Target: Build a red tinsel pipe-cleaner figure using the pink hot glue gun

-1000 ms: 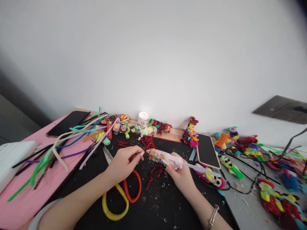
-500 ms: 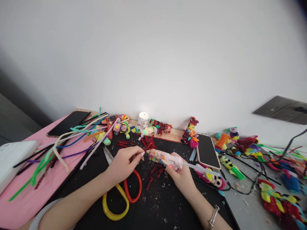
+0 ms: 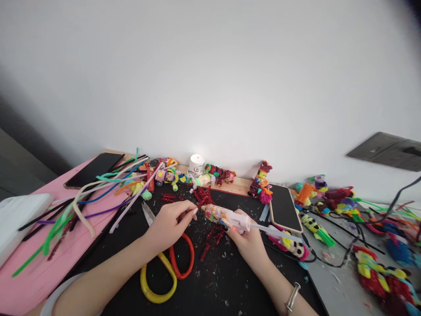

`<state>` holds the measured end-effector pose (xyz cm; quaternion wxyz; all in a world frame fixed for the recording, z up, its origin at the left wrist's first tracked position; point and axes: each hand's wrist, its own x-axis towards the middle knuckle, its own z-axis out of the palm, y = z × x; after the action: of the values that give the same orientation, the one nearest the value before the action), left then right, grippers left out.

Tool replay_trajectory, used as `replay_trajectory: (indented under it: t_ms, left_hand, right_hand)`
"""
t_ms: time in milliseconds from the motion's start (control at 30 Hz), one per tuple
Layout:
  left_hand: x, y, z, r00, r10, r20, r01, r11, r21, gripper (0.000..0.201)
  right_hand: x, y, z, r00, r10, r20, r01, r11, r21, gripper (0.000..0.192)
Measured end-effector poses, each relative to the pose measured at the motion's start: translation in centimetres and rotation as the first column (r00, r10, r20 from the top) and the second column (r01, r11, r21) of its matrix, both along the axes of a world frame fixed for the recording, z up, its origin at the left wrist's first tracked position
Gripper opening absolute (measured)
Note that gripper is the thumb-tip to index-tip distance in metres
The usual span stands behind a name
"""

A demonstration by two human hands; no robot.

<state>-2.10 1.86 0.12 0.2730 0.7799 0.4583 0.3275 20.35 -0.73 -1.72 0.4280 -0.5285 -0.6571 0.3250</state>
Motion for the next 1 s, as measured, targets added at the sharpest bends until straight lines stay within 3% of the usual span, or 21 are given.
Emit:
replay_trajectory:
  t_ms: [1000]
  left_hand:
    - [-0.09, -0.04, 0.08, 1.000, 0.011, 0.011, -0.011, 1.000, 0.004, 0.021]
  right_hand:
    - [0.04, -0.09, -0.10, 0.998, -0.056, 0.010, 0.056, 0.998, 0.004, 0.016]
